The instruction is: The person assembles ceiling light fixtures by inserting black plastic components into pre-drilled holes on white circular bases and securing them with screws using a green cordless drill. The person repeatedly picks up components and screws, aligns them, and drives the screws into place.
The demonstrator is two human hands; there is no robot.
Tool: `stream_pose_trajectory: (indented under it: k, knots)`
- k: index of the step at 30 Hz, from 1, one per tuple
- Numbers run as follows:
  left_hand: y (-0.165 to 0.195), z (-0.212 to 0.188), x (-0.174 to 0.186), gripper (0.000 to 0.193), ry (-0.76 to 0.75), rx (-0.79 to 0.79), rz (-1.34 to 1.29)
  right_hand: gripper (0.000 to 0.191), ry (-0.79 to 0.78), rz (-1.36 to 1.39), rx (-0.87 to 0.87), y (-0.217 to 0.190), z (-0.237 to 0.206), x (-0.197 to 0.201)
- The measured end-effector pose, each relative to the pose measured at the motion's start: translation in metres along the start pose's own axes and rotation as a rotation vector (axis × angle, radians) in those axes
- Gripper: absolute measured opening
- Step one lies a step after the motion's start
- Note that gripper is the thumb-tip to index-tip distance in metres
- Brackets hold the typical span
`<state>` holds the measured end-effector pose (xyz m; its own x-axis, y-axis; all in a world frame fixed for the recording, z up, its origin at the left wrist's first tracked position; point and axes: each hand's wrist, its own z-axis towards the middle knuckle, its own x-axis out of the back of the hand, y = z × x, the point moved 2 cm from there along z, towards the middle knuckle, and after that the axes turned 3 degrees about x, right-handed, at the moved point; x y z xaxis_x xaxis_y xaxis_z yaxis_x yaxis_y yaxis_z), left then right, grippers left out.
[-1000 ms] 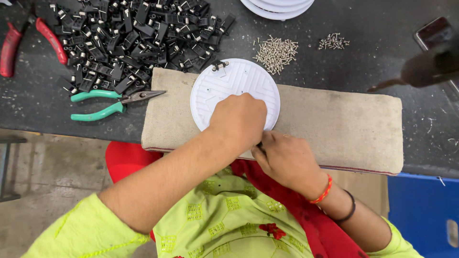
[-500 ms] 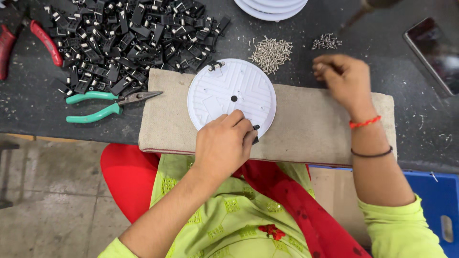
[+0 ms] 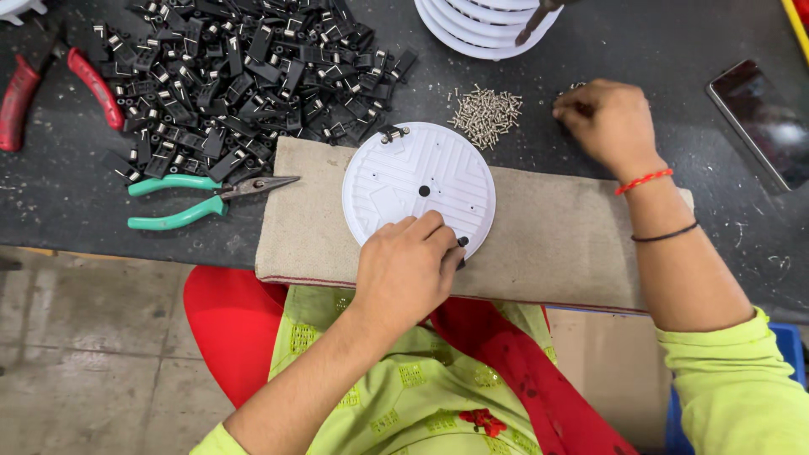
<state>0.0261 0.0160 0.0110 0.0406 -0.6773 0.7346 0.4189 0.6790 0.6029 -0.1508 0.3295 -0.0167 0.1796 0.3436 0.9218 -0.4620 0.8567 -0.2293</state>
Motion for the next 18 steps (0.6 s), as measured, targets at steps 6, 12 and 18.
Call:
stream_pose_trajectory:
  k: [6, 12, 18]
  knots:
    - [0.0, 0.0, 0.0, 0.011, 0.008, -0.009, 0.009, 0.011, -0.094, 0.032, 0.057, 0.003, 0.001, 0.009]
    - [0.004, -0.001, 0.0, 0.012, 0.02, -0.02, 0.033, 0.014, -0.073, 0.221, -0.142, -0.046, -0.017, 0.021]
    - [0.003, 0.001, 0.0, 0.014, 0.013, -0.021, 0.036, 0.022, -0.336, 0.872, -0.099, -0.146, -0.072, 0.015]
